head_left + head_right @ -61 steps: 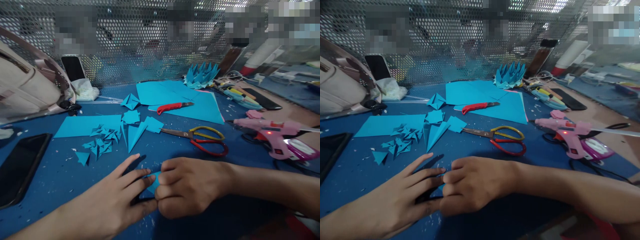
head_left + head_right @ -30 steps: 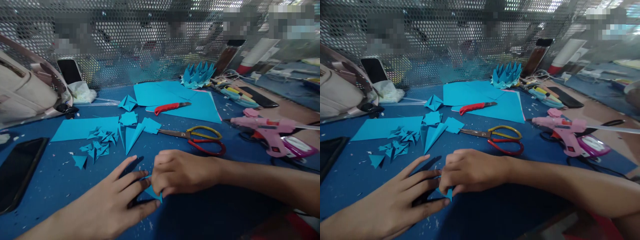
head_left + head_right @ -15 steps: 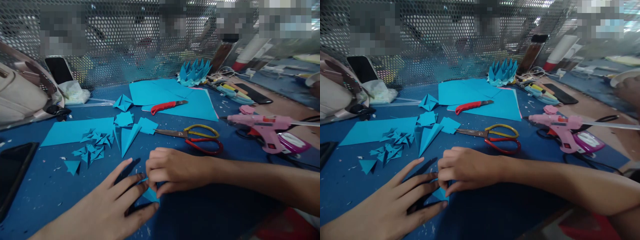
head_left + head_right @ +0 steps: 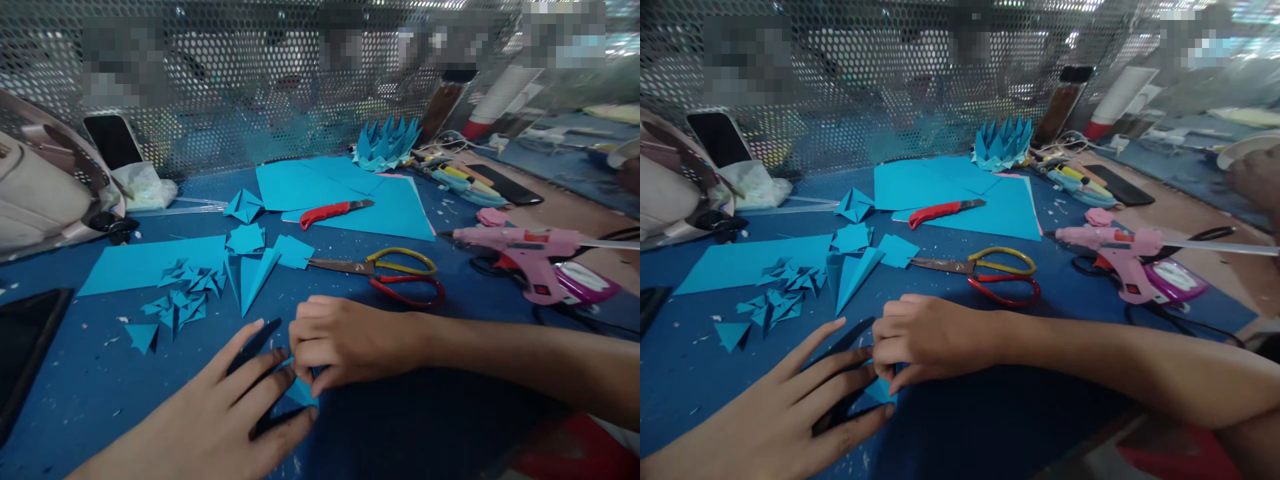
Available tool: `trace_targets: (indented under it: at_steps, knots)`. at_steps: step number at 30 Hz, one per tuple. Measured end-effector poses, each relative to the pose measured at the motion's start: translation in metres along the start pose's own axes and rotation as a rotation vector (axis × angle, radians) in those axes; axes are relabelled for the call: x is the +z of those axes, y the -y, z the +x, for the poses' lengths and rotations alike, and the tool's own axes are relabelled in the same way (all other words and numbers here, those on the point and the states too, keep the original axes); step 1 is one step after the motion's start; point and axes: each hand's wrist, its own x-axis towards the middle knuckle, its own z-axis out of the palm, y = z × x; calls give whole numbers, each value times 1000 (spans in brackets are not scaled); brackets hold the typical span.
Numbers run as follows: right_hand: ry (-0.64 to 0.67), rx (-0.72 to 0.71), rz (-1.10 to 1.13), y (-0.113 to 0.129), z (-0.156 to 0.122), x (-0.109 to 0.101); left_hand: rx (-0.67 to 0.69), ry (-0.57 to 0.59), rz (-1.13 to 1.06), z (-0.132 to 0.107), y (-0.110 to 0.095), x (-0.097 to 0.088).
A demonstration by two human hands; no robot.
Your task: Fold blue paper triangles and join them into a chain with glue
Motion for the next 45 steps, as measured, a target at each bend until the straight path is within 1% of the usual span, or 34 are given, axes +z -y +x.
trace_targets:
  at_steps: [14, 20, 23, 28, 31, 34, 38, 40, 45]
  knots:
    - [-4, -22, -80, 1, 0, 1, 2, -8, 8, 1, 0, 1]
    - [-18, -23, -103, 1, 0, 2, -30, -20, -21, -1, -2, 4]
    - [-17, -29, -102, 1, 0, 2, -40, -7, -15, -1, -2, 5]
    - [-25, -16, -102, 1, 0, 2, -55, -8, -6, -1, -1, 3]
    - [-37, 15, -81, -1, -1, 0, -61, -12, -2, -1, -1, 1]
    - [-20, 64, -32, -3, -3, -4, -59, -14, 1, -3, -1, 2]
    - [-2, 114, 67, -4, -3, -8, -59, -78, -12, -5, -2, 9]
    - [0, 137, 103, -3, -2, -9, -59, -89, -8, -5, -3, 11]
    - [7, 163, 140, -3, 0, -9, -45, -23, 19, -3, -3, 6]
